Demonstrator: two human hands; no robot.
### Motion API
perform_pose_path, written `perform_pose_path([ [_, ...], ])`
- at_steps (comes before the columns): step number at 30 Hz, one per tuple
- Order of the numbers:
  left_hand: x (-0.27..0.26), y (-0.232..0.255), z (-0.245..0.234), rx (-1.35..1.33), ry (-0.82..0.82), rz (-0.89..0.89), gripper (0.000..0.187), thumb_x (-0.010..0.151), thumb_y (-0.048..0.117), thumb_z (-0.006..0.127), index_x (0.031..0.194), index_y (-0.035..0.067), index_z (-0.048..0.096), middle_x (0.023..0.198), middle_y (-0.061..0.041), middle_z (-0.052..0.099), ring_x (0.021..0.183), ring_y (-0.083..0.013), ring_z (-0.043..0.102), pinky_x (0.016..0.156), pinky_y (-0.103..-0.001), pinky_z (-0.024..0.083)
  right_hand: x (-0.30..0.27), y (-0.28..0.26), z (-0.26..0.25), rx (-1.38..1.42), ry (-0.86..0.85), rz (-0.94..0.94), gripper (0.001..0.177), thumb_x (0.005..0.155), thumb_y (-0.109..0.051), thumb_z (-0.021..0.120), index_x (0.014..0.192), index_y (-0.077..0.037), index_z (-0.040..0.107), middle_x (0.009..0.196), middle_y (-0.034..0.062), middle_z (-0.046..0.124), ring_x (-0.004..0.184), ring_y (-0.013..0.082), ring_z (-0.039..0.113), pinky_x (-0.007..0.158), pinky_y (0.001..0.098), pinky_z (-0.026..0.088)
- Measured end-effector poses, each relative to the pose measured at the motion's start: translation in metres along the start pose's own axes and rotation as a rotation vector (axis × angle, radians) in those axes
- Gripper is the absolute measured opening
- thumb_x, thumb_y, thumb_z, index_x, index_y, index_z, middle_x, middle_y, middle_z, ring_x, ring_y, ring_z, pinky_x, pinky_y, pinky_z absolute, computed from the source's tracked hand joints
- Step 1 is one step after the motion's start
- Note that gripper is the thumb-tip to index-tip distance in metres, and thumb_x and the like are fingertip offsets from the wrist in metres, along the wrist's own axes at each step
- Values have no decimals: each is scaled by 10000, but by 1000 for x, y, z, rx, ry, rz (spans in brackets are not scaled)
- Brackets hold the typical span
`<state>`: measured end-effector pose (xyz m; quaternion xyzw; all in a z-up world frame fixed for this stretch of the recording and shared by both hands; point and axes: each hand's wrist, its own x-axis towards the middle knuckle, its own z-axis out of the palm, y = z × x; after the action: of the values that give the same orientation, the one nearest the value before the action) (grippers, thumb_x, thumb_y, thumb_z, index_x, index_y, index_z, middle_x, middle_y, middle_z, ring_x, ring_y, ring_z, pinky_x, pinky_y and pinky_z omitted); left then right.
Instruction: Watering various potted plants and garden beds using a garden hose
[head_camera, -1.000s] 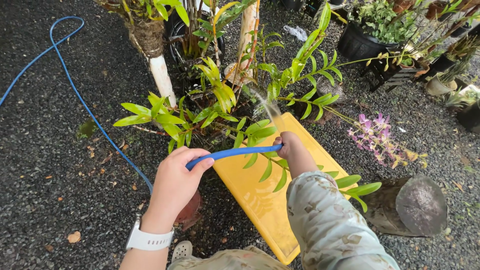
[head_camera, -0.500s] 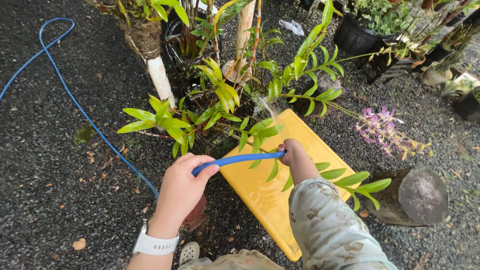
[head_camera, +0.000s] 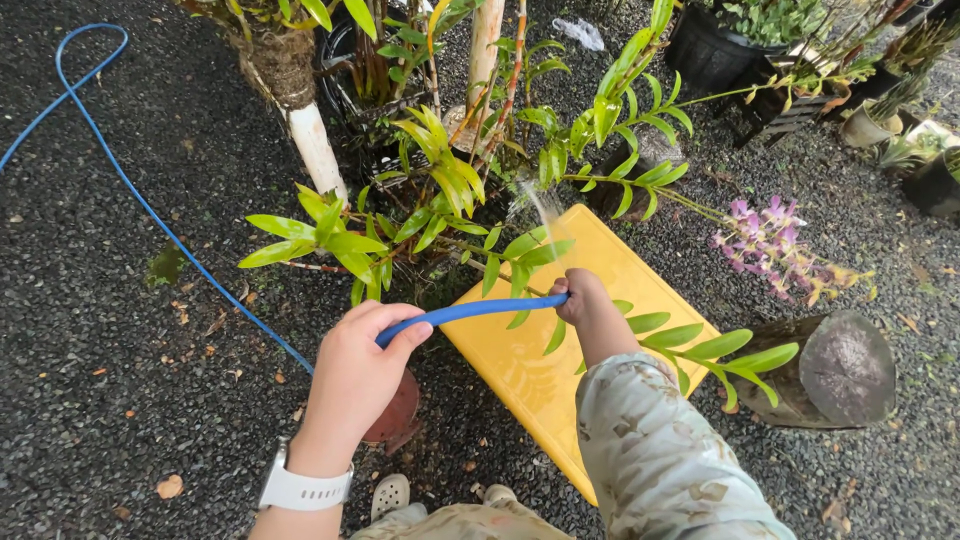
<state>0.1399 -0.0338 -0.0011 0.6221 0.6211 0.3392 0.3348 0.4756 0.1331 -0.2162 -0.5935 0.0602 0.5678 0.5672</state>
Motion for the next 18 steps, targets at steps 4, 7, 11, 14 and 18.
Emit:
perform_pose_path([
  [4,1,-4,-5,-9,18,2,200,909,344,756,1015,192,830,819,-33,694,761,-179,646,649,-304,510,-10,0,9,4,-33,-15,252,1058,-106,350,1297,-26,360,748,-30,313,508,7,402,410,114,342],
  [7,1,-6,-6,-15,22,-2,205,908,346,755,1013,186,827,827,-40,697,764,-187,647,648,-310,510,-12,1,12,16,-31,-18,244,1061,-108,352,1290,-24,358,732,-38,315,498,1,395,406,114,337],
  [11,0,-4,-11,-22,12,-13,214,921,332,746,1022,160,825,828,-49,697,749,-182,633,632,-302,498,-14,3,15,24,-39,-20,218,1061,-114,348,1259,-28,372,704,-57,307,488,-6,388,396,122,330],
  [14,0,-11,-13,-13,16,-10,219,911,340,751,1022,165,820,847,-63,705,780,-214,669,642,-324,516,-13,6,16,34,-50,-19,234,1058,-123,348,1270,-28,378,707,-58,305,491,-7,385,398,124,329],
  [18,-2,-13,-19,-23,24,3,223,933,339,735,1026,157,823,824,-51,693,748,-181,641,629,-301,500,-29,7,24,42,-59,-39,241,1073,-114,341,1277,6,385,704,-56,293,489,-9,365,401,121,321],
])
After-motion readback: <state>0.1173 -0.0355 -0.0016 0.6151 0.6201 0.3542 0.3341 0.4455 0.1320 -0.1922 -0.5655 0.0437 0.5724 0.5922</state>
